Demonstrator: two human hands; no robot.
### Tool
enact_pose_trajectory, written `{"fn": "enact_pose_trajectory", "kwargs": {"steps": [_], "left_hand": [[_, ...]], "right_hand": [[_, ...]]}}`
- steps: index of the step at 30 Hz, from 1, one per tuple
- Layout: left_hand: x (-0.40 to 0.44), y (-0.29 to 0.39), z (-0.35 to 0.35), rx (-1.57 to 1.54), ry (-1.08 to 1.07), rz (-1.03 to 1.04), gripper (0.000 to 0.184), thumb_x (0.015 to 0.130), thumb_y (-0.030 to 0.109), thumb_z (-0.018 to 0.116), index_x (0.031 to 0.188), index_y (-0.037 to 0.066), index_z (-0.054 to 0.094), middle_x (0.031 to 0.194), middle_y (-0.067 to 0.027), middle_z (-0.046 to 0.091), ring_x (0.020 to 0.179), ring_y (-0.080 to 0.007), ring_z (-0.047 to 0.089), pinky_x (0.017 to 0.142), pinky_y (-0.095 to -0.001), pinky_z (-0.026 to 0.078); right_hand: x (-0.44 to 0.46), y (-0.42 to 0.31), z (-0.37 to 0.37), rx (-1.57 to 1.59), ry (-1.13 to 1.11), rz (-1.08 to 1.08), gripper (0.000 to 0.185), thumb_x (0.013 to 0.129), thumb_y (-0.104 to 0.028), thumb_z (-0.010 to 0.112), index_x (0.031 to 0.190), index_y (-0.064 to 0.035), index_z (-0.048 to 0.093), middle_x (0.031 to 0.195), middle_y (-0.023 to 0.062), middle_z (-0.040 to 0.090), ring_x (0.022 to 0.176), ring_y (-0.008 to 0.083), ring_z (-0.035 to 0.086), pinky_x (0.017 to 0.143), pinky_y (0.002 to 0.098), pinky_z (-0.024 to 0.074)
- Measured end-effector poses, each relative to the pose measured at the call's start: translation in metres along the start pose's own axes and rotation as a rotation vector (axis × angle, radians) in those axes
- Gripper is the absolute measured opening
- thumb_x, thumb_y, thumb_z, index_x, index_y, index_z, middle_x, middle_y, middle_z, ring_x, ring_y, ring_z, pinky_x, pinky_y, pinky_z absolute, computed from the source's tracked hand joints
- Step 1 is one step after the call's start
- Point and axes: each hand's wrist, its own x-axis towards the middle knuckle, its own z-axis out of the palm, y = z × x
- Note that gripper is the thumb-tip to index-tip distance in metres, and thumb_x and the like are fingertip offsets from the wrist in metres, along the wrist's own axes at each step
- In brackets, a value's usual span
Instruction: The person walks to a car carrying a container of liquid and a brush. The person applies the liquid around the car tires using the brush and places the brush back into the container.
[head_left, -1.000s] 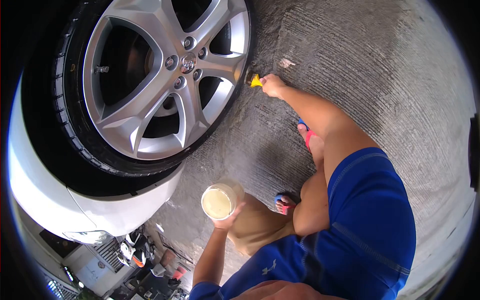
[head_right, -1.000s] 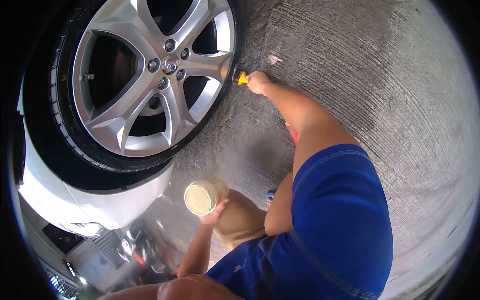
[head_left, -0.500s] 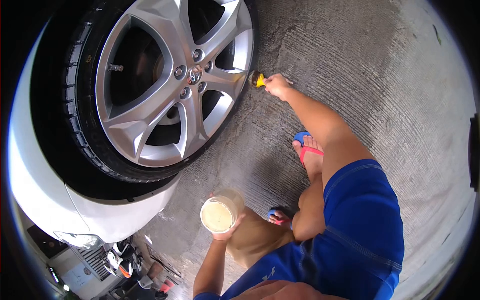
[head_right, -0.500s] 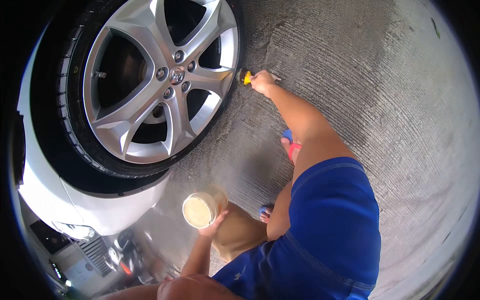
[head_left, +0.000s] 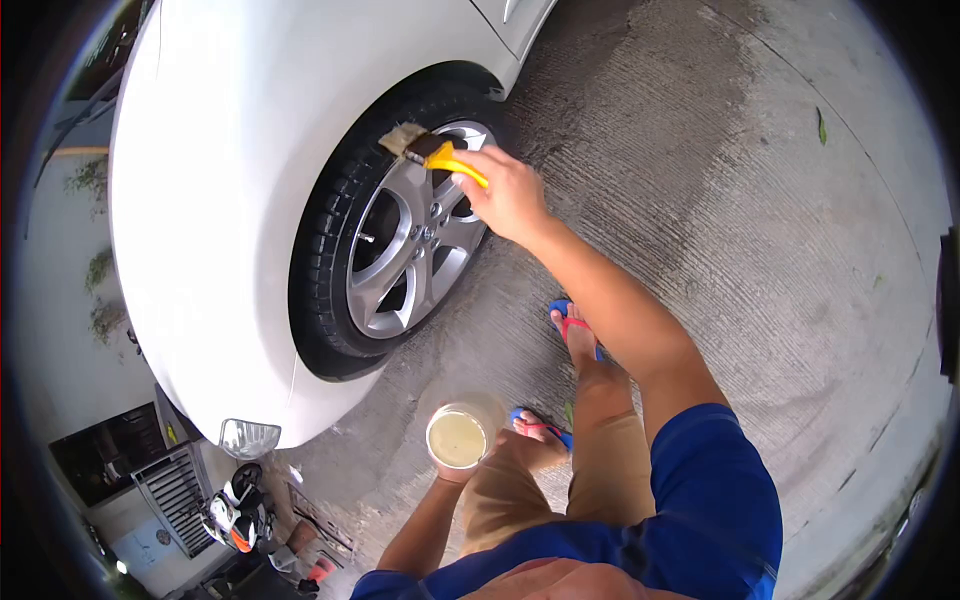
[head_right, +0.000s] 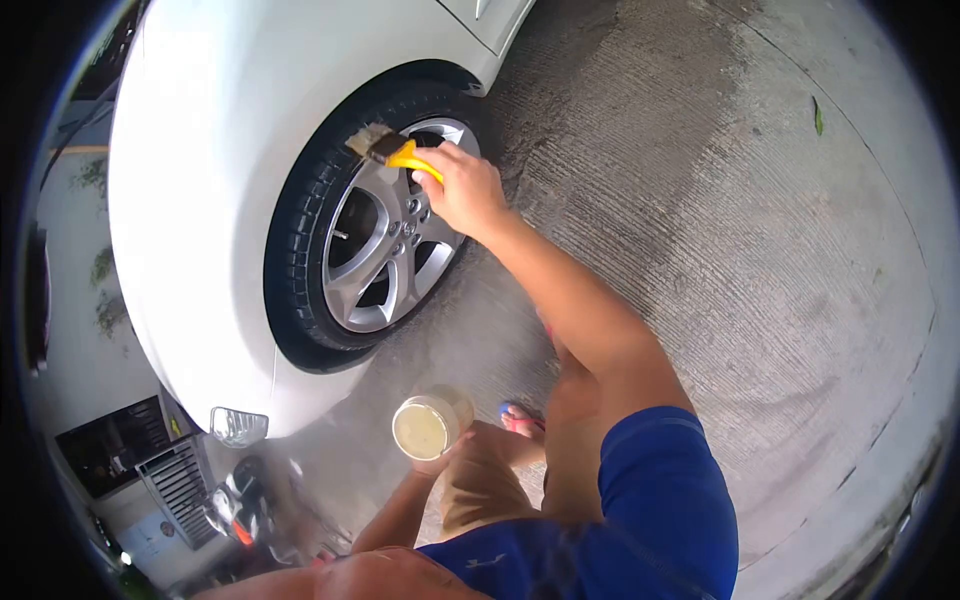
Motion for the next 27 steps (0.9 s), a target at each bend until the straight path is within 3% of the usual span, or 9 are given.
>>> {"fn": "enact_pose_trajectory", "kwargs": {"steps": [1,5,6,9,11,14,18,24,27], "left_hand": [[0.008,0.042,-0.037,-0.040,-0.018,-0.030,0.109,0.068,0.058,0.097,0.151,0.006,0.049,0.137,-0.0120,0.066,0.129,-0.0308,0.063,0.115,-0.0450,0.047],[0.036,0.170,-0.151,-0.257,-0.034,-0.139,0.093,0.072,0.046,0.100,0.145,0.008,0.055,0.134,-0.0120,0.068,0.123,-0.0293,0.067,0.110,-0.0444,0.052],[0.042,0.182,-0.162,-0.160,-0.032,-0.023,0.093,0.066,0.035,0.103,0.143,0.009,0.057,0.130,-0.0145,0.069,0.122,-0.0308,0.067,0.110,-0.0454,0.051],[0.097,0.281,-0.215,0.197,-0.126,0.339,0.098,0.061,0.031,0.103,0.143,0.008,0.056,0.131,-0.0171,0.066,0.121,-0.0347,0.065,0.108,-0.0459,0.050],[0.112,0.318,-0.211,-0.184,0.008,0.118,0.103,0.062,0.030,0.103,0.147,0.003,0.051,0.139,-0.0169,0.064,0.132,-0.0316,0.062,0.114,-0.0452,0.047],[0.167,0.396,-0.203,-0.105,0.082,0.334,0.106,0.061,0.028,0.104,0.148,0.002,0.048,0.143,-0.0197,0.059,0.133,-0.0365,0.060,0.113,-0.0459,0.047],[0.240,0.500,-0.179,-0.261,0.232,0.469,0.104,0.057,0.025,0.105,0.143,0.002,0.053,0.140,-0.0211,0.060,0.129,-0.0397,0.061,0.109,-0.0470,0.050],[0.347,0.634,-0.144,-0.230,0.125,0.687,0.100,0.056,0.024,0.104,0.141,0.004,0.055,0.140,-0.0197,0.059,0.130,-0.0420,0.057,0.110,-0.0496,0.048],[0.412,0.686,-0.111,-0.234,0.083,0.811,0.092,0.060,0.025,0.098,0.139,0.006,0.057,0.142,-0.0178,0.059,0.129,-0.0423,0.056,0.113,-0.0538,0.045]], "right_hand": [[-0.013,-0.035,-0.025,0.033,-0.100,-0.013,0.030,0.097,-0.029,0.074,0.121,-0.0104,0.073,0.108,0.0112,0.074,0.094,0.0389,0.074,0.081,0.0483,0.0602],[-0.084,-0.130,-0.152,0.180,-0.063,0.121,0.027,0.094,-0.021,0.082,0.113,-0.0057,0.071,0.106,0.0108,0.077,0.090,0.0315,0.077,0.076,0.0399,0.0613],[-0.101,-0.145,-0.191,0.194,-0.093,0.222,0.028,0.093,-0.019,0.082,0.114,-0.0045,0.071,0.105,0.0115,0.078,0.090,0.0279,0.078,0.076,0.0380,0.0613],[-0.118,-0.194,-0.327,0.234,-0.213,0.457,0.027,0.092,-0.011,0.082,0.116,-0.0033,0.071,0.099,0.0120,0.079,0.088,0.0190,0.078,0.076,0.0334,0.0602],[-0.112,-0.214,-0.406,0.288,-0.250,0.529,0.027,0.091,-0.007,0.082,0.116,-0.0027,0.072,0.098,0.0114,0.079,0.086,0.0162,0.076,0.075,0.0326,0.0597],[-0.072,-0.252,-0.507,0.145,-0.224,0.361,0.028,0.087,-0.005,0.083,0.113,-0.0030,0.073,0.103,0.0130,0.078,0.086,0.0284,0.077,0.074,0.0370,0.0604],[-0.024,-0.273,-0.596,-0.174,-0.144,0.108,0.025,0.083,-0.002,0.083,0.107,-0.0035,0.075,0.099,0.0123,0.078,0.085,0.0310,0.076,0.074,0.0380,0.0614],[0.037,-0.239,-0.680,-0.428,-0.216,0.098,0.020,0.086,-0.005,0.081,0.105,-0.0023,0.075,0.099,0.0111,0.076,0.086,0.0279,0.074,0.071,0.0386,0.0624],[0.073,-0.181,-0.698,-0.615,-0.384,0.074,0.012,0.085,-0.005,0.075,0.096,-0.0022,0.071,0.094,0.0098,0.069,0.088,0.0262,0.072,0.069,0.0390,0.0633]]}}
